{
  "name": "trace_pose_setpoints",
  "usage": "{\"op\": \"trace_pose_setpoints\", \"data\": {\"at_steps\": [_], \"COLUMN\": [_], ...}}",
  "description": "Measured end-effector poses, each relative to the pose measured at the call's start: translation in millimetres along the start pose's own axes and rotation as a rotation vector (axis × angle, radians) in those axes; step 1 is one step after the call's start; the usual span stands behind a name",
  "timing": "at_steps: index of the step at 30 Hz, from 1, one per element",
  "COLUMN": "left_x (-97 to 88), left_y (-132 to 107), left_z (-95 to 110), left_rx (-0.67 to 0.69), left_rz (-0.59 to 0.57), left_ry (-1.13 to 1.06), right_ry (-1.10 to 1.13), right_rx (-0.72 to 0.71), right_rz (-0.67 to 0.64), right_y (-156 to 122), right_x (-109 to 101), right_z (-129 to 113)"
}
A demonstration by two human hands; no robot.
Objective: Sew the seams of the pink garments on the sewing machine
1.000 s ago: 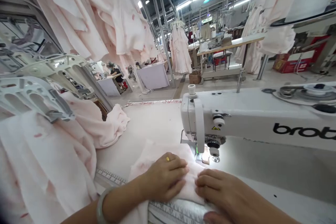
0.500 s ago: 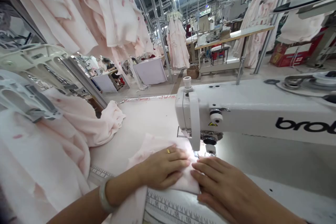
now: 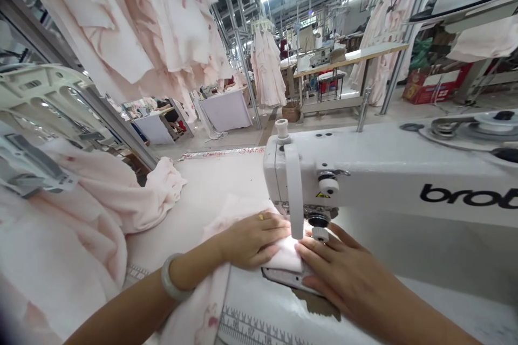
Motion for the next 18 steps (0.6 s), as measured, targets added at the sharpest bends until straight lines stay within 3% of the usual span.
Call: {"op": "trace_pose_setpoints", "data": {"at_steps": [18], "left_x": [0.4], "left_y": [1.7], "left_z": [-2.6], "left_rx": [-0.023], "left_rz": [-0.051], "left_ry": [0.054], "right_ry": [0.068], "right_rx": [0.085], "right_rz": [0.032], "right_y": [-9.6], "right_x": [-1.3], "right_z": [13.0]}}
Point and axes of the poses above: each hand's wrist, its own y-axis towards the middle knuckle, its own x-axis out of the palm, z = x × y, the point moved 5 cm from there along y, towards the middle knuckle, and after that the axes turned 10 degrees about x, right-handed, at the moved point
